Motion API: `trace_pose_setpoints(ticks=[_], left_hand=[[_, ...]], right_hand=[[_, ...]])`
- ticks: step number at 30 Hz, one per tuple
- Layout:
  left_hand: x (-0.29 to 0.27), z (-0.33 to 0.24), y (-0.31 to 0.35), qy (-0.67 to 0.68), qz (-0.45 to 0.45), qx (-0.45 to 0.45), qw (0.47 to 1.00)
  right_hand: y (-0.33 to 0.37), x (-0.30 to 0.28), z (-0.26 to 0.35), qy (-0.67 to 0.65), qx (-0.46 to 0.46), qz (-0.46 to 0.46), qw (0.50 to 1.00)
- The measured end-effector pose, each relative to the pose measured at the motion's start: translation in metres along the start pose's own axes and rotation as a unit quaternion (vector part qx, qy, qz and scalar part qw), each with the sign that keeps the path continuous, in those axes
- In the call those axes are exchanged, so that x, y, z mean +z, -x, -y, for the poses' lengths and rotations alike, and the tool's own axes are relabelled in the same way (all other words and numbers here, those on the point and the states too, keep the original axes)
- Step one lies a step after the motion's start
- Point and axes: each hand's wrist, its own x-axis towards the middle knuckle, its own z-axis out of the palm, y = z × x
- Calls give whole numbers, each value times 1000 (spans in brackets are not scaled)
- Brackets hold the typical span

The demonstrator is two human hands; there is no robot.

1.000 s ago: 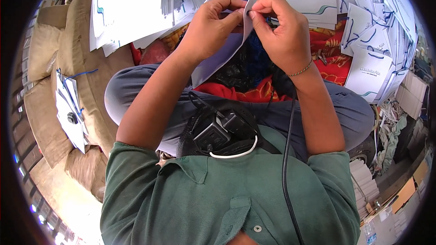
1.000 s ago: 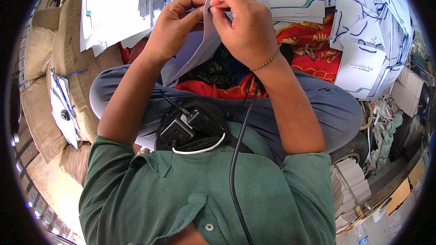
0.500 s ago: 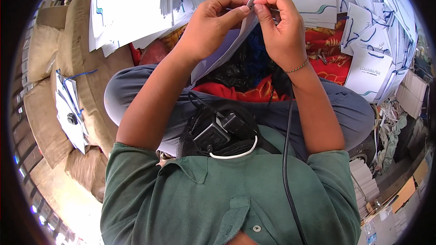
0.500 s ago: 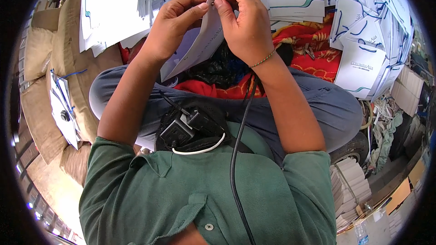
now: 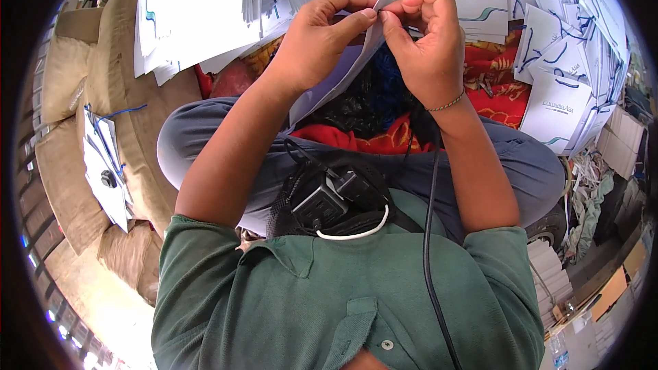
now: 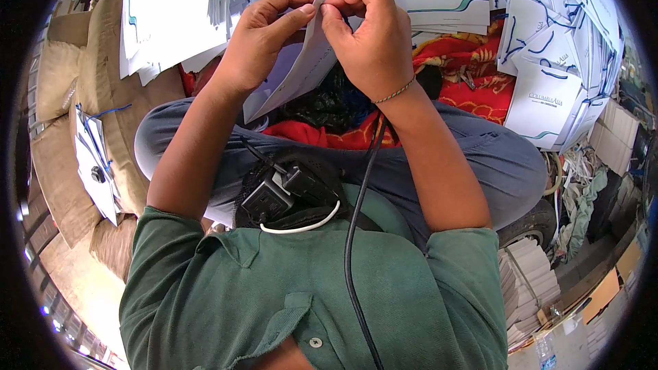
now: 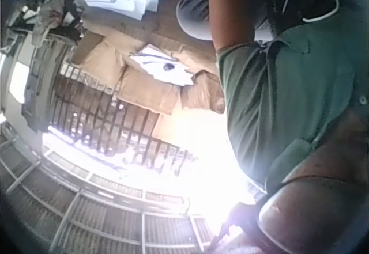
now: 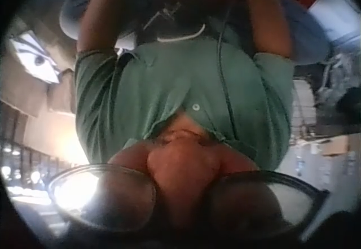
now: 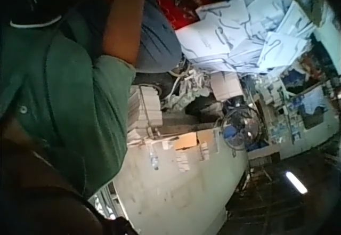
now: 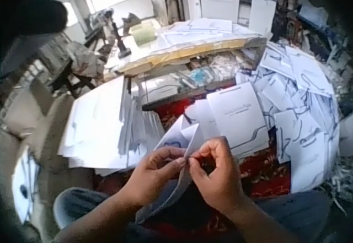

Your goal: Attaching string handles to hospital paper bags by threading them through holes and securing them.

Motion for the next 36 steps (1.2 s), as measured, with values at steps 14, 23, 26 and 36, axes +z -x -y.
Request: trace_pose_setpoints(ticks=[14,23,26,36], left_hand=[[0,2,0,-9,-13,15,1000],[3,4,-1,-5,-39,26,999],[2,6,-1,8,-42,23,999],[5,2,0,-76,-32,50,995]], right_hand=[[-1,-1,17,134,-15,30,990],[-2,-2,7,98,-25,16,995],[-2,-2,11,66,2,28,997],[-4,-6,15,25,56,9,998]])
